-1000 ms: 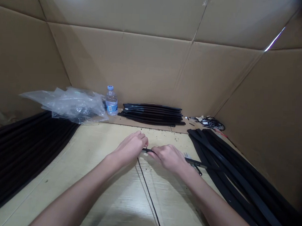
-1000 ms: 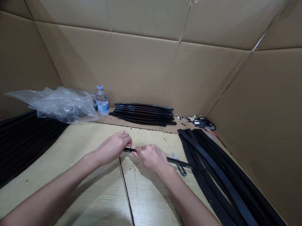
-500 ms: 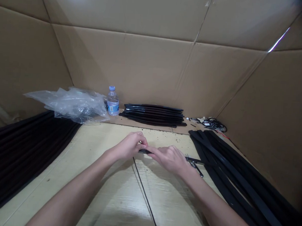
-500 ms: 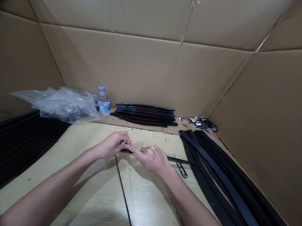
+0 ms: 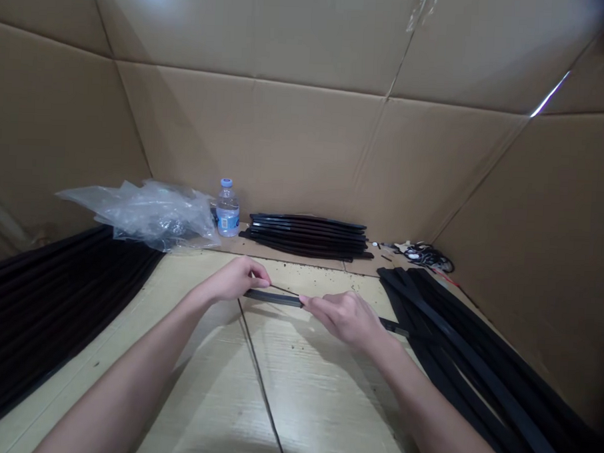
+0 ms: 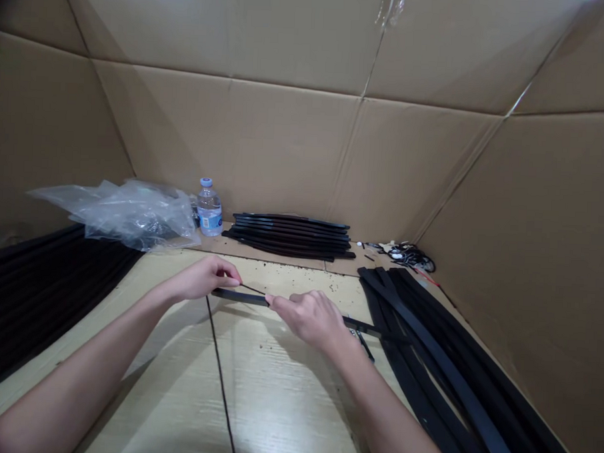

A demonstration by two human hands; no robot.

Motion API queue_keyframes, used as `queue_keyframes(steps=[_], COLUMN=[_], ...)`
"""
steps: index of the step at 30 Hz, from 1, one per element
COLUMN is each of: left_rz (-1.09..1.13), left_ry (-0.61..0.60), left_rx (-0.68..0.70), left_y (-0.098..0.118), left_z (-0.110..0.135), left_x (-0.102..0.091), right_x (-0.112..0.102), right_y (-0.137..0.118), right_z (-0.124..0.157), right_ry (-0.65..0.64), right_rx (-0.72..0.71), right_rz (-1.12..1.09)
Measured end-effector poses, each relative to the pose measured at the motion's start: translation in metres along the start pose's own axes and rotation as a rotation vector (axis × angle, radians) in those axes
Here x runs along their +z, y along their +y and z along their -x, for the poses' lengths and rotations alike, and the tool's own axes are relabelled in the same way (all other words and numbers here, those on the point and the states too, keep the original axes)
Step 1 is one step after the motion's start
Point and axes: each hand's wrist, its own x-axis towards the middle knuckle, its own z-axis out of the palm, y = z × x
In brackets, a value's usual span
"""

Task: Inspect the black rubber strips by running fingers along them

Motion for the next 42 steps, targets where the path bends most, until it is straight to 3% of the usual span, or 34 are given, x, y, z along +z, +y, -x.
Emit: queue_keyframes(steps=[3, 5, 9, 13, 15, 17, 20, 22, 25, 32, 36, 42], left_rz=[0.082, 0.178, 0.411, 0.586, 0.749, 0.857, 0.963, 1.081, 1.248, 1.362, 1.415, 1.301], left_ry=[0.078, 0.099, 0.021, -0.236, -0.228, -0.145, 0.016, 0.05, -0.001, -0.126, -0.142, -0.08], left_rx=[-0.049, -0.056, -0.116, -0.035, 0.048, 0.091, 0.111, 0.134, 0.095, -0.076, -0.035, -0.004], left_y=[-0.007, -0.009, 0.0, 0.025, 0.038, 0.045, 0.047, 0.045, 0.042, 0.032, 0.036, 0.04], left_z=[-0.001, -0.002, 0.0, 0.006, 0.008, 0.009, 0.008, 0.008, 0.009, 0.012, 0.013, 0.013], left_x=[-0.007, -0.001, 0.035, 0.072, 0.082, 0.087, 0.091, 0.092, 0.093, 0.09, 0.088, 0.086], right_x=[-0.005, -0.01, -0.017, -0.022, -0.024, -0.026, -0.029, -0.031, -0.033, -0.035, -0.034, -0.037], right_y=[0.008, 0.011, 0.01, 0.005, 0.004, 0.003, 0.003, 0.003, 0.002, -0.001, -0.002, -0.01], right_z=[0.0, 0.0, -0.002, -0.005, -0.007, -0.008, -0.009, -0.01, -0.01, -0.008, -0.006, -0.004], right_ry=[0.064, 0.11, 0.19, 0.247, 0.264, 0.275, 0.3, 0.311, 0.318, 0.354, 0.327, 0.333], right_rx=[0.006, 0.019, 0.023, -0.005, -0.009, -0.003, -0.012, -0.025, -0.03, -0.063, -0.135, -0.155], right_rz=[-0.047, -0.1, -0.234, -0.344, -0.383, -0.413, -0.443, -0.455, -0.437, -0.343, -0.257, -0.115])
